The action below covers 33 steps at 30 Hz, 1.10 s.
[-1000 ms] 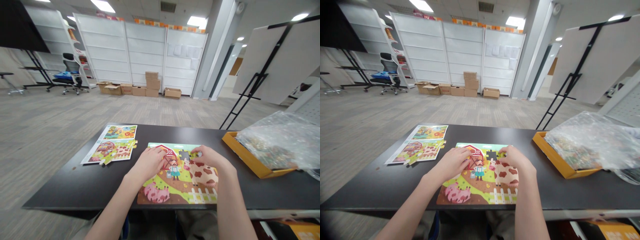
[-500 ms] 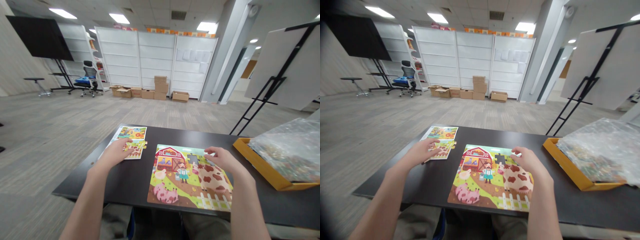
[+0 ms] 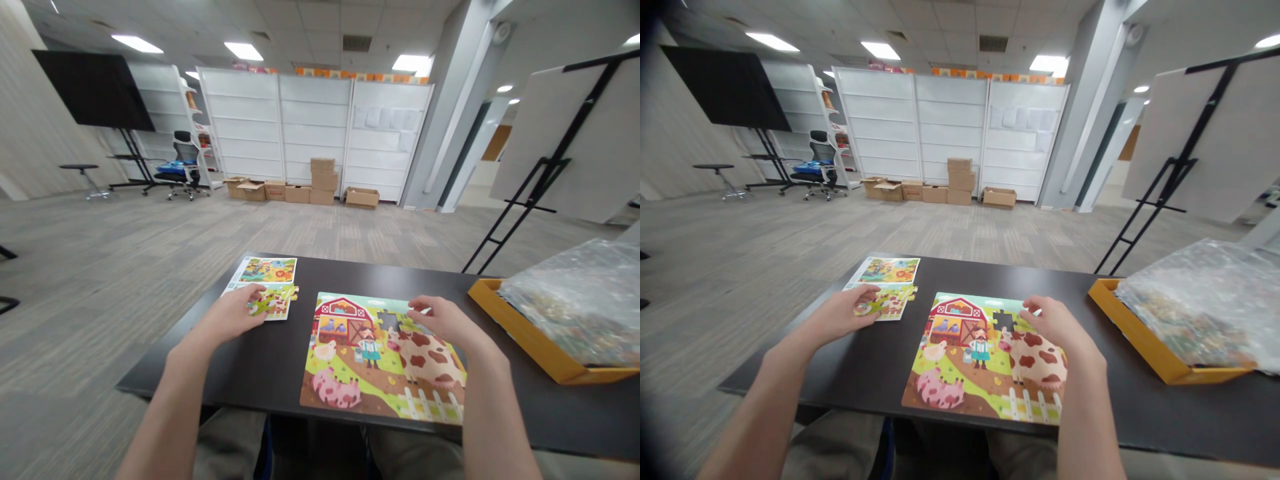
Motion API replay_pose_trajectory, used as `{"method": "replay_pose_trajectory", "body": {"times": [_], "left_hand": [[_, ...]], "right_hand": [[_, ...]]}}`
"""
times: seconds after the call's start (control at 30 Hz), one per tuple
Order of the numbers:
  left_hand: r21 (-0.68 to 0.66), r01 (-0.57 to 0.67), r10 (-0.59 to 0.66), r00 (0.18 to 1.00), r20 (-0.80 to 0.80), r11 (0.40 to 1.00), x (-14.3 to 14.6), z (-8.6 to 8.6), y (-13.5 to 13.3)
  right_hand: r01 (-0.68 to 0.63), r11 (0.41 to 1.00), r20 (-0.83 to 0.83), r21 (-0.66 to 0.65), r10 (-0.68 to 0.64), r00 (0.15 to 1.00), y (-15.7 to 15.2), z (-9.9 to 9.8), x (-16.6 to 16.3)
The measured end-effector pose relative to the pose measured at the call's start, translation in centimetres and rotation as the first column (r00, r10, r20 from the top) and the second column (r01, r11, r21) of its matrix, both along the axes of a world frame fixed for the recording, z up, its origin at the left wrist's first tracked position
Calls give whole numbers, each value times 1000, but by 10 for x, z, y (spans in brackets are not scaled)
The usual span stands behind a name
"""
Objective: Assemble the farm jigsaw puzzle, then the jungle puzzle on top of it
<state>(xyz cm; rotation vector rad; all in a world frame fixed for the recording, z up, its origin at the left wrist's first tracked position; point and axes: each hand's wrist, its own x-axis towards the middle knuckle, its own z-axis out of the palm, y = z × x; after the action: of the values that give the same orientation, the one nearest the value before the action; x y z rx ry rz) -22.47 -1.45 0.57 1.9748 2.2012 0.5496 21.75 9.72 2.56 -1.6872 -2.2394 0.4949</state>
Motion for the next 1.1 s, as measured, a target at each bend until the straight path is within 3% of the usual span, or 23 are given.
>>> {"method": "replay_pose_trajectory", "body": {"times": [0.13, 0.27, 0.4, 0.6, 0.8, 0.97, 1.1], "left_hand": [[160, 163, -158, 986, -49, 974, 43, 6, 6], [261, 354, -361, 932, -23, 898, 90, 10, 12], [281, 421, -426, 903, -46, 862, 134, 16, 20], [299, 535, -536, 840, -84, 790, 183, 20, 29], [280, 578, -588, 807, -56, 766, 196, 10, 35], [169, 566, -558, 824, -95, 807, 190, 3, 35], [55, 588, -579, 806, -125, 807, 191, -2, 35]], "right_hand": [[-56, 997, -49, 57, 59, 997, -2, 3, -8], [-125, 987, -142, 99, 138, 980, -5, 10, -21], [-156, 983, -227, 101, 175, 958, -11, 18, -32], [-313, 950, -368, -16, 286, 885, -16, 16, -43], [-367, 924, -508, -109, 265, 819, -8, 2, -37], [-214, 967, -441, -135, 135, 887, 3, -11, -20], [-103, 985, -369, -136, 46, 928, 12, -20, -15]]}}
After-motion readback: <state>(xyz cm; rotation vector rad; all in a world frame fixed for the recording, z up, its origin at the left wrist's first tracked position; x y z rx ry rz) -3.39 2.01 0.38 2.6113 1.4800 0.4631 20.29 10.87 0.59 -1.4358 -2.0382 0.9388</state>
